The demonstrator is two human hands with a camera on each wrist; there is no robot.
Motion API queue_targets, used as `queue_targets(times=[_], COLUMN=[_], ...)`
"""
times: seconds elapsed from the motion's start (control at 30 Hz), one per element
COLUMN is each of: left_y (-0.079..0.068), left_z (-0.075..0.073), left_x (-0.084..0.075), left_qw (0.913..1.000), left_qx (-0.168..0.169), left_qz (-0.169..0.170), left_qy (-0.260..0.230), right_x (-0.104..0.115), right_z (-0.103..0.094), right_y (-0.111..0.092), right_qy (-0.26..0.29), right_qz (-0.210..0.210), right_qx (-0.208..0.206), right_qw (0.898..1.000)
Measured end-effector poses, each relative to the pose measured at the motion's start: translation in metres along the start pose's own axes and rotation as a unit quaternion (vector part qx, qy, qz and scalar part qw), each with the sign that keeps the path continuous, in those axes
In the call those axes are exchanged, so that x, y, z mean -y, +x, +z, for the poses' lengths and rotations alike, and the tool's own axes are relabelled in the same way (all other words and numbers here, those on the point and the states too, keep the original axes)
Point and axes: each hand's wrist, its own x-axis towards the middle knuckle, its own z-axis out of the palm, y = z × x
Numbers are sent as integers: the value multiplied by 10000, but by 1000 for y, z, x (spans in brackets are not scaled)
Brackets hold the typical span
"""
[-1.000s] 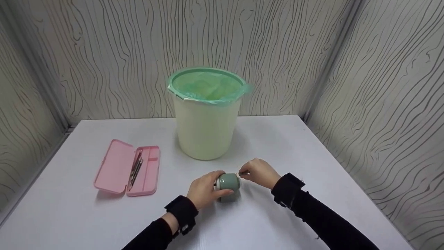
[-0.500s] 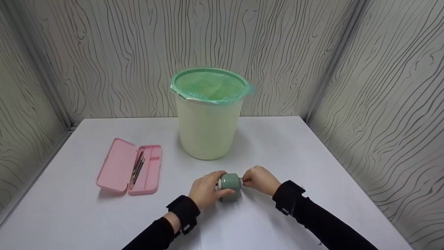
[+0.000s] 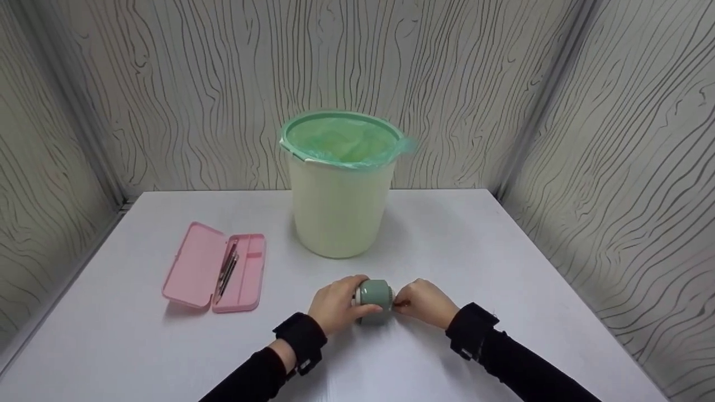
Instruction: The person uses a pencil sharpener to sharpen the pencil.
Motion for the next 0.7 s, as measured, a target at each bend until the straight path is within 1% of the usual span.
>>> queue_targets(times=[0.17,0.43,0.7], left_y=[0,2,1], left_z=[0,1,-2], left_x=[-1,-5,-3], left_qw=[9999,9998,9996], left_qx=[80,136,119], left_qz=[-75,-125,-181], left_qy=[-9,52,187], right_x=[3,4,4], right_z=[-2,-6,-6], right_y=[-6,-17,-15], right_qy=[67,518,897], right_qz=[-61,-90,-167], right_qx=[66,67,257], right_qw=[9999,9986,9955])
